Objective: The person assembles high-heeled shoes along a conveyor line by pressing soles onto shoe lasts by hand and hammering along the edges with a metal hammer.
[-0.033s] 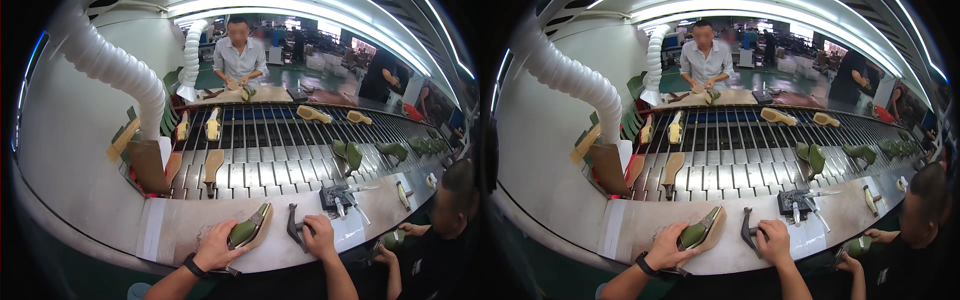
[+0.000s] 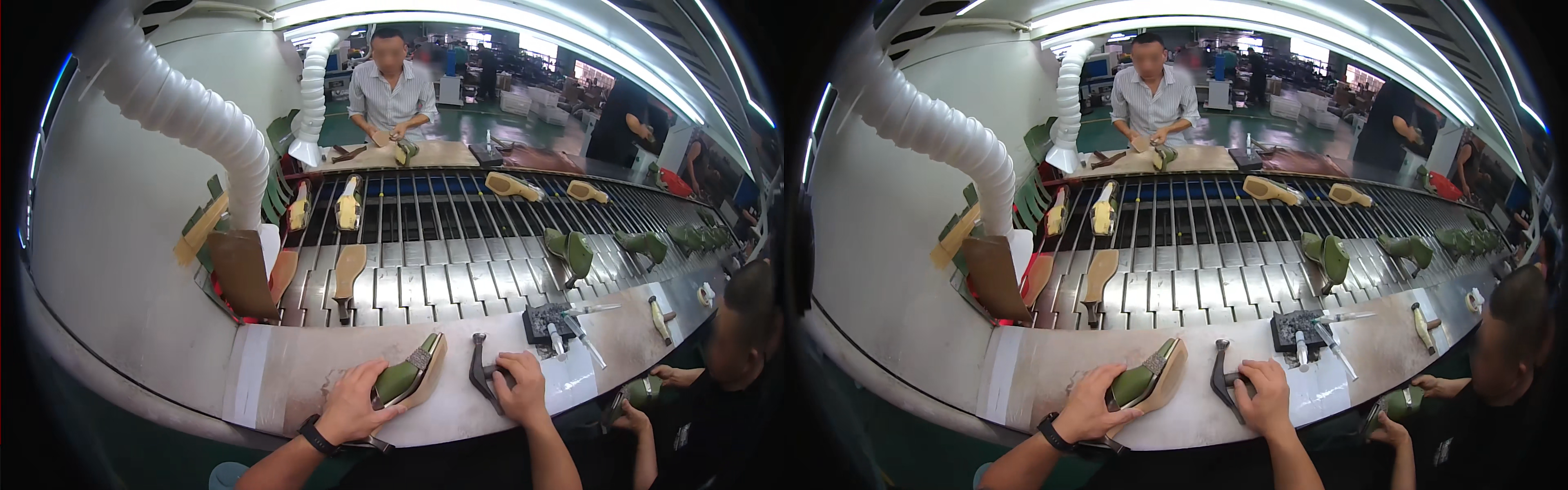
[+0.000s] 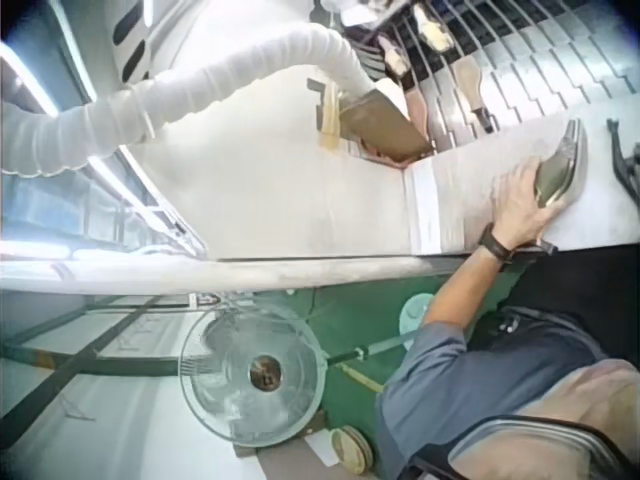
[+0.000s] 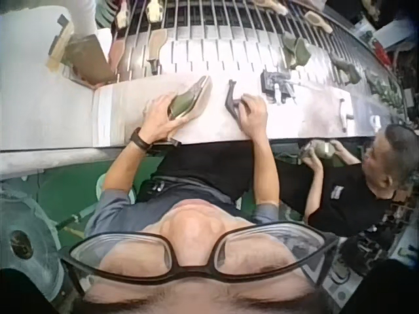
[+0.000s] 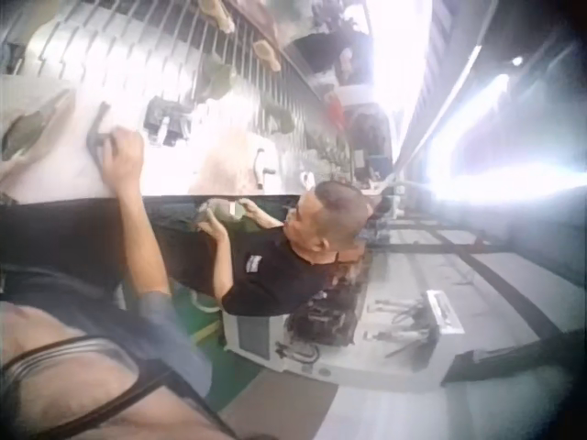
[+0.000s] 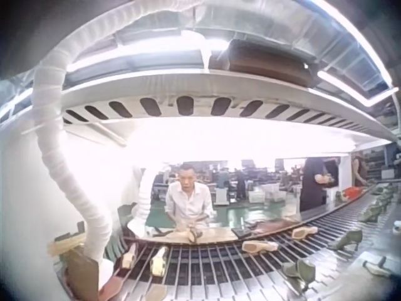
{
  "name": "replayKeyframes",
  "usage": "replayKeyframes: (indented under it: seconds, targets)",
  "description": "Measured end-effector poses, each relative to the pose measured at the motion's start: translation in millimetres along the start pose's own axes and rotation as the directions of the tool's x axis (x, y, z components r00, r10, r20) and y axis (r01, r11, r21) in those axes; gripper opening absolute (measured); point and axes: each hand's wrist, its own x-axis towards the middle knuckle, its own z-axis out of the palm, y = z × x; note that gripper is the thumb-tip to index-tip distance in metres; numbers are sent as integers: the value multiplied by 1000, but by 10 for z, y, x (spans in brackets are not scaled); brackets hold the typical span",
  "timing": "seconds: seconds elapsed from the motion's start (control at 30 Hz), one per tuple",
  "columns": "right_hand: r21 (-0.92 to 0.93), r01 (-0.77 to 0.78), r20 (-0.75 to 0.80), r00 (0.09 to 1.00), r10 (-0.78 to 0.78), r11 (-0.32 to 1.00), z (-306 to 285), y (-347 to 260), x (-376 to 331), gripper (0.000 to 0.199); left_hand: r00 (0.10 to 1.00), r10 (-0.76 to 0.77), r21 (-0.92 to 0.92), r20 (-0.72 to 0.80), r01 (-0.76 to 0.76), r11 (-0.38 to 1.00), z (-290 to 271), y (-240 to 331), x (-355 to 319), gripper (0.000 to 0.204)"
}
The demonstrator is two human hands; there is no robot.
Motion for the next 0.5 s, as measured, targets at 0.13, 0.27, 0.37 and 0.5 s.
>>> replayKeyframes:
  seconds: [0.13, 0.27, 0.37, 0.5]
  targets:
    - [-80, 82, -26, 996, -85, 993, 50, -10, -25, 23, 1000, -9, -13, -12, 9, 1000, -13, -14, -10, 82]
    - [-85, 83, -40, 995, -87, 993, 63, 5, -20, 23, 1000, -21, -23, 9, 21, 1000, -43, 8, 21, 87]
    - [-87, 86, -39, 995, -90, 992, 60, -17, -2, 24, 1000, -27, -29, 9, 27, 999, -62, 19, 32, 86]
    - [-63, 84, -36, 996, -86, 994, 55, -43, -3, 26, 1000, -26, -27, -2, 26, 999, -84, 19, 26, 85]
